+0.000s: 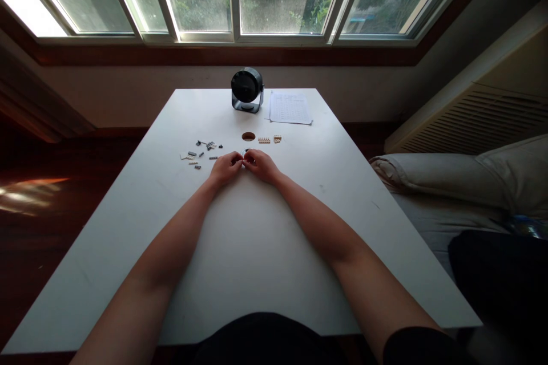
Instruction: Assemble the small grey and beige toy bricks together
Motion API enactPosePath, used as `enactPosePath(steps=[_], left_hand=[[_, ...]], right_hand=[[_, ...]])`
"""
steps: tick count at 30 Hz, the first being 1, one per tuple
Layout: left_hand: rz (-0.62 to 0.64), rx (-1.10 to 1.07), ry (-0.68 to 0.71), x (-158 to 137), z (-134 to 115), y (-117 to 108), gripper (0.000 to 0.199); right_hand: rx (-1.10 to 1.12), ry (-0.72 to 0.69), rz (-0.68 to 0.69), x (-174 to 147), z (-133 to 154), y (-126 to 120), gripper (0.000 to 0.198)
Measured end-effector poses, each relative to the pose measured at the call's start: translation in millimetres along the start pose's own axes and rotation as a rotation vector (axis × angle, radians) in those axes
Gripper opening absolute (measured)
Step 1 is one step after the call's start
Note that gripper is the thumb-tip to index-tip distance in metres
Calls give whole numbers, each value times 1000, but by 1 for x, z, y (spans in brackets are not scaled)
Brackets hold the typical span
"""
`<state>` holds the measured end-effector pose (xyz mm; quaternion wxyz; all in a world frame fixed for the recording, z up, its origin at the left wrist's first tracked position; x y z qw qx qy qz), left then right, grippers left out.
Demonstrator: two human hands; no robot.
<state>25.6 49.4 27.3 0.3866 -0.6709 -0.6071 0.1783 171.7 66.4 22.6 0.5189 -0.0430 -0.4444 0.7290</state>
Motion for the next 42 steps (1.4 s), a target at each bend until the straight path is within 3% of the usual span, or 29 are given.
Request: enactPosePath(steps=[42], left_hand=[[10,-13,-14,2,4,2,24]], right_hand=[[20,5,10,0,-3,4,9]])
Point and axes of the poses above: each hand's wrist, its own x-axis towards the middle knuckle, its own y-axis out of the palm, z = x × y, the point moved 6 cm from there along x, towards the middle knuckle, and after that the axes turned 1 degree about -y, right-handed, at the moved point
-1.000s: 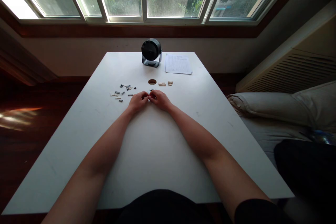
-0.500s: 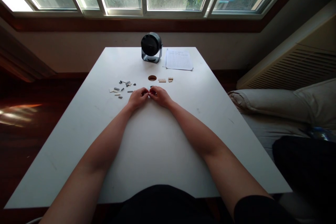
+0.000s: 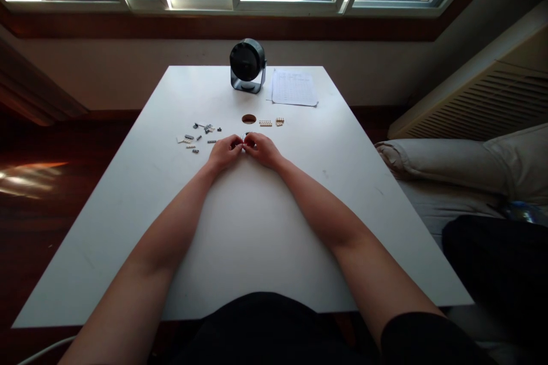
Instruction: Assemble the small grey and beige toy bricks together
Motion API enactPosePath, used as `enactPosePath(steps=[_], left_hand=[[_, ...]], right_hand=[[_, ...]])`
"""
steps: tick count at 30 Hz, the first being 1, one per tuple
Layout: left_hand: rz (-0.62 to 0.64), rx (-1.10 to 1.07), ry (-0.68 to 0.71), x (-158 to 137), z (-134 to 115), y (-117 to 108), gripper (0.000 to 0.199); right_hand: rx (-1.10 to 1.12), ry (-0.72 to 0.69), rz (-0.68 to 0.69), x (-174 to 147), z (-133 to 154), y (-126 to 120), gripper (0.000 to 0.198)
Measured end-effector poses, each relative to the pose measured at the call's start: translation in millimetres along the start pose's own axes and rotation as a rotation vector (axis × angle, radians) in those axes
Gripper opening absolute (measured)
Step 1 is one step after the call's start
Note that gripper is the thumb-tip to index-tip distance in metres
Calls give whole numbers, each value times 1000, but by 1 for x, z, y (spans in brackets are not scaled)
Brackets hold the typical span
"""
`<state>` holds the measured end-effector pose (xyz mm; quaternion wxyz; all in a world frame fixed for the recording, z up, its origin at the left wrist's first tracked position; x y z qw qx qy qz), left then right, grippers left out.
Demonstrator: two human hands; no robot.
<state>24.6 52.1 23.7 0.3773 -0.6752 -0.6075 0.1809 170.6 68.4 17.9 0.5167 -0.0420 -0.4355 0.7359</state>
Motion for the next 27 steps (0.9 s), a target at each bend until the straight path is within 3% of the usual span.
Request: enactPosePath(steps=[27], left_hand=[[-25,25,-6,-2,-8,-3,22]], right_hand=[[2,-52,-30,0,-2,3,13]])
Point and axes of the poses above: each hand's wrist, its own x-axis towards the middle knuckle, its own y-axis out of the palm, z = x × y, the point moved 6 cm from there along x, towards the middle knuckle, and after that the axes turned 1 degree about -y, right-handed, at the moved point
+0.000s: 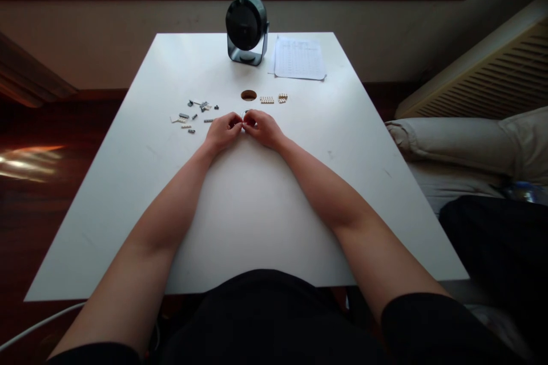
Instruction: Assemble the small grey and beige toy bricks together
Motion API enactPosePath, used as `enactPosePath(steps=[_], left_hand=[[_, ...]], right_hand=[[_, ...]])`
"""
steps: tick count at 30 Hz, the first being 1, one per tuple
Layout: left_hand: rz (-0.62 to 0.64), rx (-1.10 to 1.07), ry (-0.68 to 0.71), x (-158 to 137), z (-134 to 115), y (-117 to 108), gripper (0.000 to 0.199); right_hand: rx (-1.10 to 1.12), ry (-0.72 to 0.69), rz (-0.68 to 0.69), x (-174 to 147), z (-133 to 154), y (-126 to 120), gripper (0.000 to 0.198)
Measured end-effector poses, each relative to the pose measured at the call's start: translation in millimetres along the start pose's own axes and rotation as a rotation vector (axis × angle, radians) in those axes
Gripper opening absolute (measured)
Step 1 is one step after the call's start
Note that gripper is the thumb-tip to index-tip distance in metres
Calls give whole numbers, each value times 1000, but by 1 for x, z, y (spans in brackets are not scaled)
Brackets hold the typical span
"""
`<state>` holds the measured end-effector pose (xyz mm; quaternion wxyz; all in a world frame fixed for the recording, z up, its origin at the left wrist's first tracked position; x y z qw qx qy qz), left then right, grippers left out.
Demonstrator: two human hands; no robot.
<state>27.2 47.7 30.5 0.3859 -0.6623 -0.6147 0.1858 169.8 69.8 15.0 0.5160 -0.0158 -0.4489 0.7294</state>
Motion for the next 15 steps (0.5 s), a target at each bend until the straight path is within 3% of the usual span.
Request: enactPosePath(steps=[15], left_hand=[[9,-11,2,2,3,4,20]], right_hand=[[-8,-19,7,0,-6,6,20]])
Point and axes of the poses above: each hand's wrist, its own x-axis towards the middle knuckle, its own y-axis out of the palm, z = x × y, the point moved 6 cm from there along x, towards the middle knuckle, and after that the axes turned 1 degree about -y, right-handed, at the moved point
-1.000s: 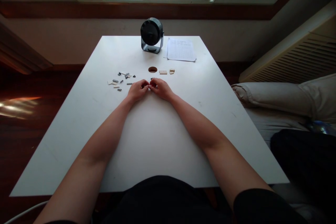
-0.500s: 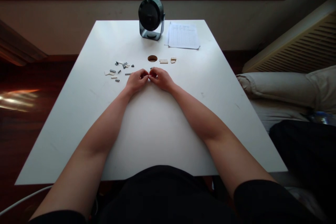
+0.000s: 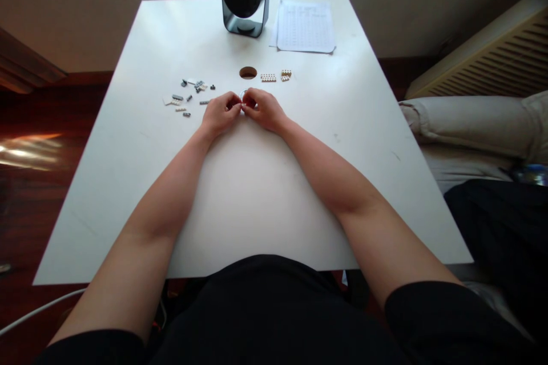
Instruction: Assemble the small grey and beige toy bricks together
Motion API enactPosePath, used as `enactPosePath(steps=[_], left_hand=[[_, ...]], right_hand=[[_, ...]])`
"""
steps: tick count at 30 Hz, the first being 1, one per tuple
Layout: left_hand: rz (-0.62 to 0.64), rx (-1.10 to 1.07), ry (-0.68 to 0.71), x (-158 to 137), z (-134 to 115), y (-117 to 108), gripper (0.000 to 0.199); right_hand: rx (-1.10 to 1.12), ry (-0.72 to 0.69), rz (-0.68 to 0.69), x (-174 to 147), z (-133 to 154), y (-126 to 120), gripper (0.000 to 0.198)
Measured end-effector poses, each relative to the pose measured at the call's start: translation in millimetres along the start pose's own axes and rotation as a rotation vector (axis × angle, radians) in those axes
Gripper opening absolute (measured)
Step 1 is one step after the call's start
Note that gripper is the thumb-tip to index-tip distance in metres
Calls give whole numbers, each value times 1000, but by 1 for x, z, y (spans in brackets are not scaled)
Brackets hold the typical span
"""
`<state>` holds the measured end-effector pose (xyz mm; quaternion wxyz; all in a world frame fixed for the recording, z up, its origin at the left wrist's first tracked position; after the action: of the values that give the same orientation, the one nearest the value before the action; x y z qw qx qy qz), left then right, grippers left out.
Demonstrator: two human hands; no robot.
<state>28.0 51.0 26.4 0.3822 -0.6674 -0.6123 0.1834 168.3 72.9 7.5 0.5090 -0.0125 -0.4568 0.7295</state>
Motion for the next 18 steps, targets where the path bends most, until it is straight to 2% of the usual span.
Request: enactPosePath(steps=[18], left_hand=[[-10,-2,7,0,4,0,22]], right_hand=[[19,47,-11,1,8,-9,11]])
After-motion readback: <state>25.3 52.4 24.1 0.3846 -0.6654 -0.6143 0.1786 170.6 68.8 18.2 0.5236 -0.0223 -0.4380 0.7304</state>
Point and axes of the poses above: each hand's wrist, its own x-axis towards the middle knuckle, its own y-axis out of the palm, z = x × y, the point moved 6 cm from there along x, towards the middle knuckle, and after that the axes turned 1 degree about -y, right-handed, at the moved point
